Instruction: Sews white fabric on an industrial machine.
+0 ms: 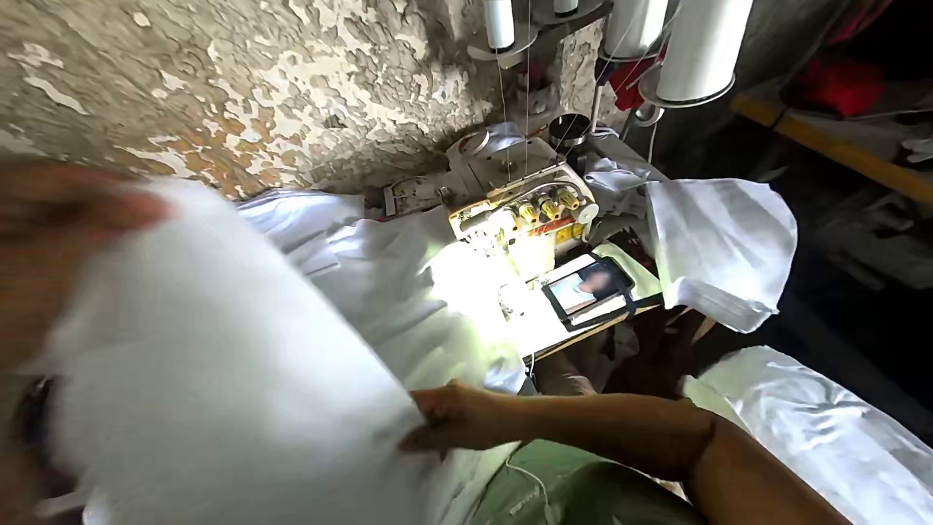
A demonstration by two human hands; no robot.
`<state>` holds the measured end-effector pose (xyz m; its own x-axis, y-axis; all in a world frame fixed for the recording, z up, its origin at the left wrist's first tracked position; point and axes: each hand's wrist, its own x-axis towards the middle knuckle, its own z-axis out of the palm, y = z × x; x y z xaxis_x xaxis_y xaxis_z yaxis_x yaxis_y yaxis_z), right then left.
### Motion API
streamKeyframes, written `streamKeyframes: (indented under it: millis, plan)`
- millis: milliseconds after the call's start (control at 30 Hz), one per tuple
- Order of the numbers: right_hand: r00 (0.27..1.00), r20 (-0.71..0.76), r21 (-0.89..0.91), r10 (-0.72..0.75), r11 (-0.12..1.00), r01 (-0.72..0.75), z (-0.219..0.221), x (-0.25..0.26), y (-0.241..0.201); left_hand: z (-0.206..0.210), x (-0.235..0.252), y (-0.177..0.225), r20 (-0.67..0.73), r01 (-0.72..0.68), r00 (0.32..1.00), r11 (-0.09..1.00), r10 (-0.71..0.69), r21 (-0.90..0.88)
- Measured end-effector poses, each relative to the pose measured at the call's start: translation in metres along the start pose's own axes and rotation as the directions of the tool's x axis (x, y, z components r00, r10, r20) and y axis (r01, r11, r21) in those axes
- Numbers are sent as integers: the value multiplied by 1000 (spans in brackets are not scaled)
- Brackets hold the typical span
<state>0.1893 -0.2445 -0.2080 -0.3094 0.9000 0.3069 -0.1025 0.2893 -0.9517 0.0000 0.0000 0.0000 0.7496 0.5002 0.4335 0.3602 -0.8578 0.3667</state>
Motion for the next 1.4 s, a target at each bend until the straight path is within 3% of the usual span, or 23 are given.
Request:
streamKeyframes:
  millis: [67, 133, 267, 367, 500, 667, 867, 967, 1067, 1133, 1233, 1400]
  plan:
    - [987, -59, -88, 148, 984, -153, -9, -16, 41, 63, 0, 11, 75, 79, 994, 995, -84, 64]
    - [965, -107, -82, 238, 965, -247, -16, -43, 85, 125, 3, 10, 181, 212, 962, 977, -205, -20]
    - [869, -88, 218, 486, 861, -460, -28, -96, 121, 225, 0, 4, 339, 316, 909, 932, -244, -178]
    - [858, -106, 456, 503, 791, -407, -44, -98, 120, 258, -4, 17, 329, 294, 918, 938, -224, -182]
    - [802, -303, 551, 516, 781, -294, -65, -57, 100, 276, -13, 28, 163, 183, 973, 974, -160, -136]
    - [573, -723, 404, 385, 909, -102, -69, -13, 102, 287, -25, 30, 7, 156, 988, 976, -157, -151]
    - [407, -873, 273, 268, 961, -47, -56, -16, 97, 297, -22, 29, -72, 19, 997, 995, -27, -101]
    - [342, -875, 330, 342, 939, -95, -64, -16, 99, 308, -13, 25, -82, -14, 997, 995, 6, -95]
    - [341, -862, 358, 375, 927, -115, -69, -16, 108, 327, -4, 10, -115, -50, 993, 992, 36, -116]
    - [390, -840, 348, 376, 926, -143, -68, -21, 107, 332, -1, 5, -113, -55, 993, 989, 39, -140]
    - [457, -816, 299, 354, 935, -190, -63, -33, 110, 330, -2, 3, -61, -26, 998, 986, 16, -163]
    - [483, -821, 222, 303, 950, -218, -60, -38, 115, 322, -3, 14, 17, 48, 999, 991, -46, -128]
